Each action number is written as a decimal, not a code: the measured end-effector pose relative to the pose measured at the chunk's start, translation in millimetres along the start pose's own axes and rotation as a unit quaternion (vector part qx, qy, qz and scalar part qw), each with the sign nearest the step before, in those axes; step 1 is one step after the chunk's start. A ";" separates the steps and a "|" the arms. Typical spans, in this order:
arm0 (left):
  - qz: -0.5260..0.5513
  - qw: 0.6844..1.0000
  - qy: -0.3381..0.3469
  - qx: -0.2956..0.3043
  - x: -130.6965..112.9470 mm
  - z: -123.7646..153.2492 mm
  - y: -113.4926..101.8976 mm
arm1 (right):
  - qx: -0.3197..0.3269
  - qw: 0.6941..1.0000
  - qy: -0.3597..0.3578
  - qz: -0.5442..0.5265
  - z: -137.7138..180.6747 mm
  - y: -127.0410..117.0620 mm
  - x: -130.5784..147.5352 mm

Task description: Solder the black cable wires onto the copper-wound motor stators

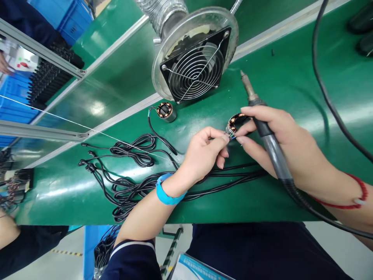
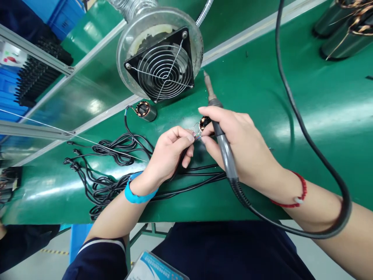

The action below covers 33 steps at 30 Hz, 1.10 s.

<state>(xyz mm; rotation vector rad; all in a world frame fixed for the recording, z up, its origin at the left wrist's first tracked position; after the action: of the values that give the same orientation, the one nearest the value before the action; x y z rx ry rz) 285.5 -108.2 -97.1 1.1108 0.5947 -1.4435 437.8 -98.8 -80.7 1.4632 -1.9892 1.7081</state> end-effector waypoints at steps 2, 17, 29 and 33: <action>-0.029 0.999 0.042 -0.008 -0.7 1.4 -1.6 | -0.001 1.000 -0.019 0.003 0.0 1.3 2.2; -0.389 0.834 0.372 -0.120 -19.3 13.4 -3.0 | -0.023 0.998 -0.050 -0.036 -1.0 3.3 3.0; -0.272 0.918 0.289 -0.020 -8.1 6.6 -2.0 | 0.019 0.995 -0.072 -0.071 -4.5 6.5 -6.9; -0.324 0.891 0.317 -0.021 -11.1 7.3 -1.7 | 0.019 0.995 -0.070 -0.069 -4.1 6.5 -6.8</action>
<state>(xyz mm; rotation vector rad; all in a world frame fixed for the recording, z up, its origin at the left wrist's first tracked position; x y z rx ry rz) 280.5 -109.0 -84.7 1.4326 1.5710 -1.5847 434.7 -92.4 -88.0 1.7332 -1.8797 1.6368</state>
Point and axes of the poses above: each hand's wrist, its own z-axis away from the middle knuckle, its own y-axis out of the palm, x = y × z, the point moved 4 cm from there along -z, towards the middle knuckle, and after that the axes turned 9 degrees about x, right-handed, at the moved point
